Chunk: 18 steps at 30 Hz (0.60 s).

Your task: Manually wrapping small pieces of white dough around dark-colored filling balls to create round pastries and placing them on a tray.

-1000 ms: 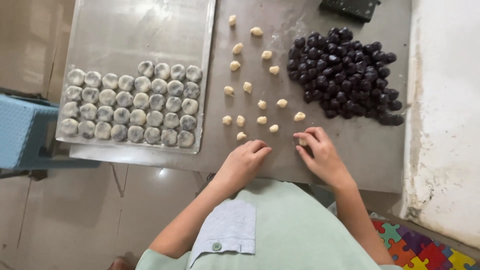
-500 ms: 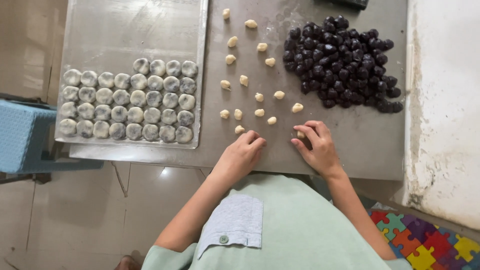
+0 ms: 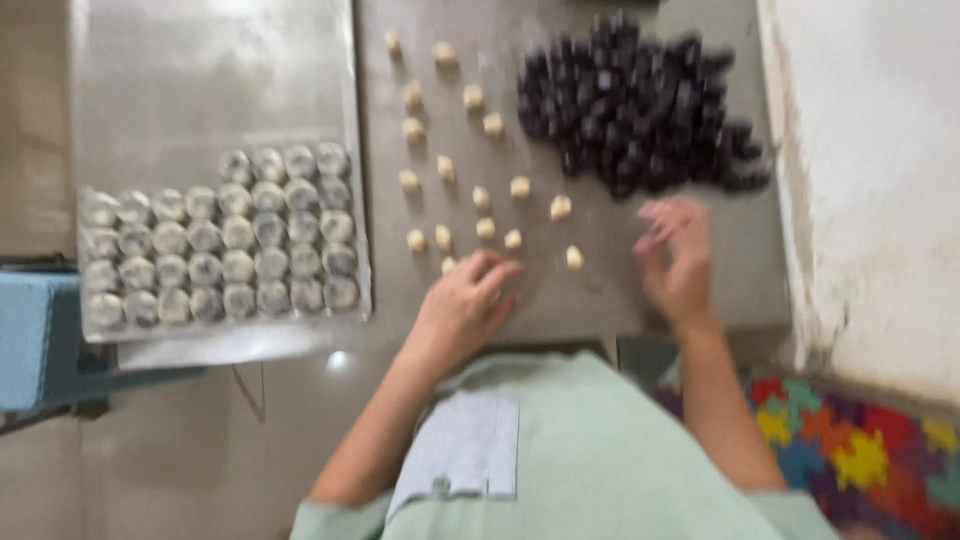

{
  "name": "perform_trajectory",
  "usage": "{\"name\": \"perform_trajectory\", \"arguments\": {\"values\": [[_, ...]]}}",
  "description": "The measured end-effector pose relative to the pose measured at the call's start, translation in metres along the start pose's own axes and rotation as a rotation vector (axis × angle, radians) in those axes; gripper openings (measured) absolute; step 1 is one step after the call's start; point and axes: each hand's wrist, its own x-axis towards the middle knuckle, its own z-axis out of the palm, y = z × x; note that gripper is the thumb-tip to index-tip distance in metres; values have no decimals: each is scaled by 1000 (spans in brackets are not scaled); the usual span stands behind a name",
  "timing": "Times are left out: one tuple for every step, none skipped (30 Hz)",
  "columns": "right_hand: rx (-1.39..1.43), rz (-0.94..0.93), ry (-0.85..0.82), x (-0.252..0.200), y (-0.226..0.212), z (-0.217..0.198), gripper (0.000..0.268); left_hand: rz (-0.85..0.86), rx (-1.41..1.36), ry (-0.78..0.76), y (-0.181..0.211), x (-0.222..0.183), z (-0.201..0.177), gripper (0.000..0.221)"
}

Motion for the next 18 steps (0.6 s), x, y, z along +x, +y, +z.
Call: {"name": "perform_trajectory", "arguments": {"values": [[-8,38,-16,-6,9,-9,42,-5,-24,-35,3,-3,1,31],[-28,95,33,-12,16,-20,43,19,-14,-25,8,-7,2,29],[-50,111,113,0,32,-26,45,65,19,22,4,6,-1,26],[-60,110,128,9,38,-39,45,83,19,24,11,12,-4,26],[-101,43,142,14,42,-50,33,92,-69,39,19,12,-8,23],[-142,-23,154,16,45,-61,24,100,-156,53,26,12,-12,19],[-140,-1,144,19,52,-65,24,91,-164,32,32,10,-12,19],[-143,-12,98,21,60,-68,21,152,-176,66,37,8,-12,16],[-149,-49,66,38,74,-72,20,228,-177,125,38,18,-13,13],[-151,-53,71,44,81,-69,20,233,-174,129,39,17,-12,13],[-191,53,-40,51,87,-66,23,243,-193,152,40,15,-11,12],[-231,157,-153,60,94,-63,31,254,-213,174,41,14,-10,11],[-228,158,-159,61,113,-57,31,247,-214,173,41,12,-11,11],[-240,121,-215,61,132,-51,33,219,-210,153,40,10,-11,11],[-254,75,-267,68,151,-45,36,194,-203,142,39,10,-12,12],[-253,65,-269,61,168,-43,36,190,-200,151,40,6,-12,12],[-292,-9,-278,62,187,-38,35,197,-180,151,39,6,-12,12],[-330,-84,-287,63,206,-33,35,202,-160,150,38,5,-13,11]]}}
